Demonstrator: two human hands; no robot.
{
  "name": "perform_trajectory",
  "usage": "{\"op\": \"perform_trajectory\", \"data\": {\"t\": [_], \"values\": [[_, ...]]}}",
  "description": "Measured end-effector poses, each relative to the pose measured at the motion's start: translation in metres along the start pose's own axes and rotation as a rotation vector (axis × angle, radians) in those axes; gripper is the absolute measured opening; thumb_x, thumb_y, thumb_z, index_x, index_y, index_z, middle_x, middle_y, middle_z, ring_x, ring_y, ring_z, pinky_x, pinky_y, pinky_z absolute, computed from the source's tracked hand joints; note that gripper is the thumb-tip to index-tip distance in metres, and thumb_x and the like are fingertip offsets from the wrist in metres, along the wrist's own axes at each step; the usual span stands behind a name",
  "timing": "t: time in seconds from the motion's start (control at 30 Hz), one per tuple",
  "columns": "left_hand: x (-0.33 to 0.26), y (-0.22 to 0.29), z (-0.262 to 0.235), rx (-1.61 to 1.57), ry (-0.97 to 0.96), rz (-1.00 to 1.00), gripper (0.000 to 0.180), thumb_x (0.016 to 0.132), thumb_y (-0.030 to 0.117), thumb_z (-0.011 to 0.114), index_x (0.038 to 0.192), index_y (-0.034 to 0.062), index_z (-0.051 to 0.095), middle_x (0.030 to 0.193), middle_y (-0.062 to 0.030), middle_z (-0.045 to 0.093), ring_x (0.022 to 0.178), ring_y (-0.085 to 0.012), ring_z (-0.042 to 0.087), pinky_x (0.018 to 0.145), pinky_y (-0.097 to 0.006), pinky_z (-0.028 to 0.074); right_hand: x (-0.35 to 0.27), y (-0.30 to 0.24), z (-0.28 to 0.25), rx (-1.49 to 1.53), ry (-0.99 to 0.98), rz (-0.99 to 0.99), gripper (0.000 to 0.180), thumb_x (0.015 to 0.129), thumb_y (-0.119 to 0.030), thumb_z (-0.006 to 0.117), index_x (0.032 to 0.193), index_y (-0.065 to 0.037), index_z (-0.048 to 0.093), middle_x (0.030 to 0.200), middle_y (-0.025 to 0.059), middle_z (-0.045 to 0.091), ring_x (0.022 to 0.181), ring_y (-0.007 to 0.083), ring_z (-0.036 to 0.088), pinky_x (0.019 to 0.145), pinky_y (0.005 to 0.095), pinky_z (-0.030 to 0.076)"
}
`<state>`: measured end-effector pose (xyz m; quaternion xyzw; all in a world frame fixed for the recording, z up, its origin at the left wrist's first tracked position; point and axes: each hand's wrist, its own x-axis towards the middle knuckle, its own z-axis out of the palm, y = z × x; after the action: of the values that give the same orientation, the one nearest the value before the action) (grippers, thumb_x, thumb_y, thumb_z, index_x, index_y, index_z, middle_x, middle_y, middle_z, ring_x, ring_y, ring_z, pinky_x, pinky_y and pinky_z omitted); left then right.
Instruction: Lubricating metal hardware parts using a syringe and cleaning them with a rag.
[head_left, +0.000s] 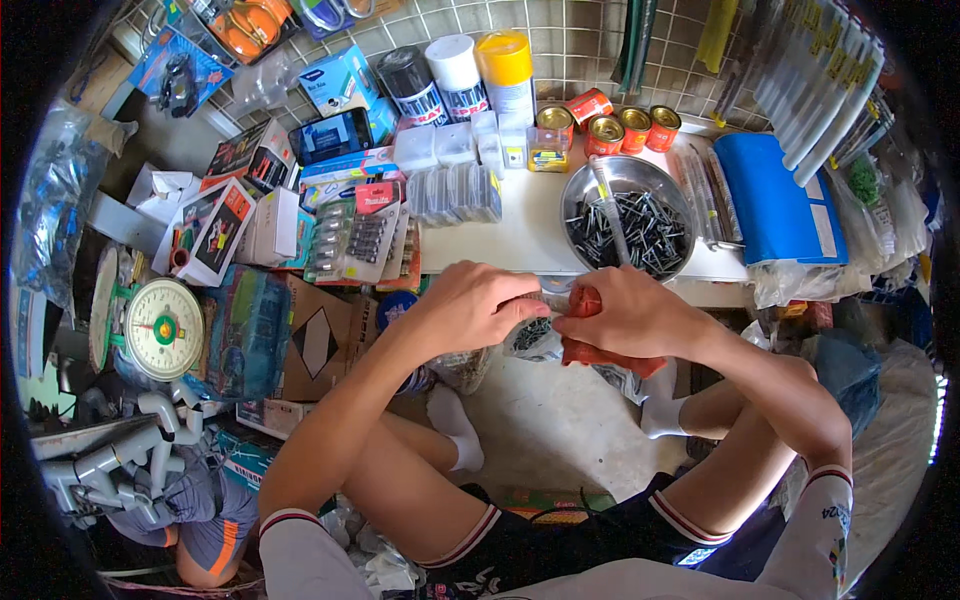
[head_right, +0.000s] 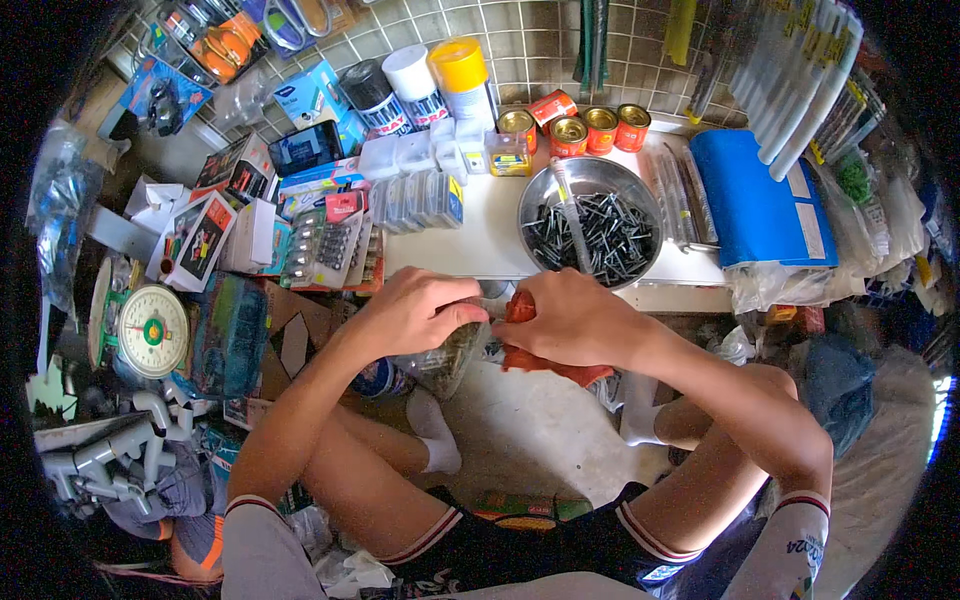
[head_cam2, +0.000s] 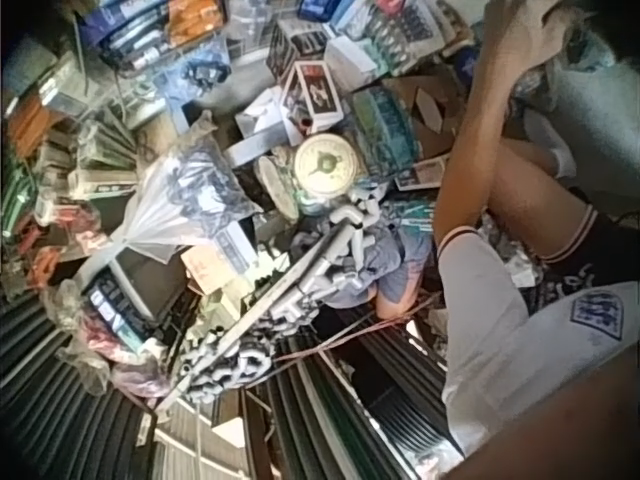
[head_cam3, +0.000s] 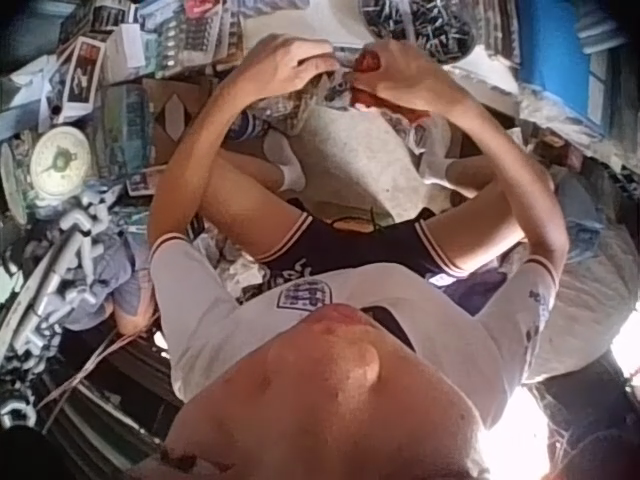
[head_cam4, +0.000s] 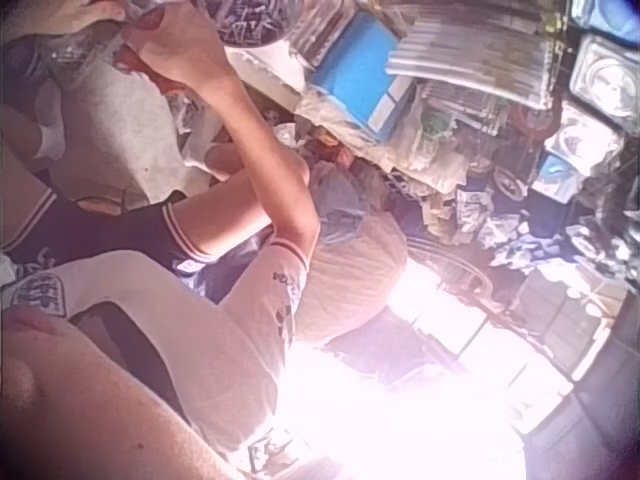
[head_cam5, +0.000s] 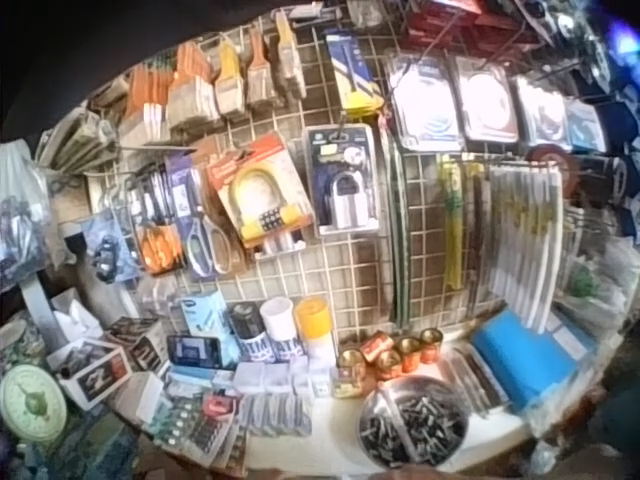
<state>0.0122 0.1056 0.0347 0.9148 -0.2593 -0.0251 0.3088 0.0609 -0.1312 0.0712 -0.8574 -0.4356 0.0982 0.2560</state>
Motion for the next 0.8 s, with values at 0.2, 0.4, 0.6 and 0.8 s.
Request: {"op": "perform_trajectory", "data": {"t": [0.2, 0.4, 0.6, 0.8], "values": [[0.006, 0.006, -0.033, 0.463, 0.332, 0.265, 0.022, 0.076, 0.015, 0.078, 0.095, 0.0102, 0.067, 0.087, -0.0056, 0.061, 0.087, -0.0282, 0.062, 0.071, -0.041, 0.046, -0.001, 0.013, -0.003, 1.480, -0.380, 0.805, 0.047, 0.105, -0.051, 0.049, 0.107, -0.006, 0.064, 0.079, 0.0014, 0.066, 0.052, 0.0098, 0.056, 0.040, 0.0224, 0.041], [0.009, 0.010, -0.017, 0.517, 0.496, 0.226, 0.033, 0.077, 0.018, 0.080, 0.108, 0.0143, 0.070, 0.106, -0.0017, 0.059, 0.102, -0.0242, 0.055, 0.087, -0.040, 0.039, -0.001, -0.004, -0.013, 1.246, -0.300, 0.509, 0.031, 0.103, -0.040, 0.053, 0.104, -0.010, 0.061, 0.073, 0.0030, 0.062, 0.057, 0.0099, 0.058, 0.041, 0.0247, 0.046], [0.016, 0.015, 0.000, 0.535, 0.353, 0.202, 0.032, 0.080, 0.019, 0.079, 0.109, 0.0140, 0.066, 0.106, -0.0026, 0.061, 0.104, -0.0244, 0.057, 0.088, -0.043, 0.041, -0.009, -0.012, -0.014, 1.148, -0.112, 0.597, 0.021, 0.097, -0.019, 0.065, 0.109, -0.003, 0.059, 0.079, 0.0069, 0.067, 0.061, 0.0126, 0.061, 0.045, 0.0311, 0.049], [0.019, 0.010, -0.004, 0.575, 0.347, 0.153, 0.024, 0.086, 0.019, 0.075, 0.105, 0.0112, 0.062, 0.088, -0.0048, 0.068, 0.087, -0.0243, 0.065, 0.081, -0.040, 0.044, 0.002, 0.004, -0.016, 0.266, 0.205, 0.188, 0.028, 0.094, -0.025, 0.071, 0.092, 0.002, 0.063, 0.072, 0.0180, 0.069, 0.063, 0.0339, 0.069, 0.061, 0.0421, 0.055]]}}
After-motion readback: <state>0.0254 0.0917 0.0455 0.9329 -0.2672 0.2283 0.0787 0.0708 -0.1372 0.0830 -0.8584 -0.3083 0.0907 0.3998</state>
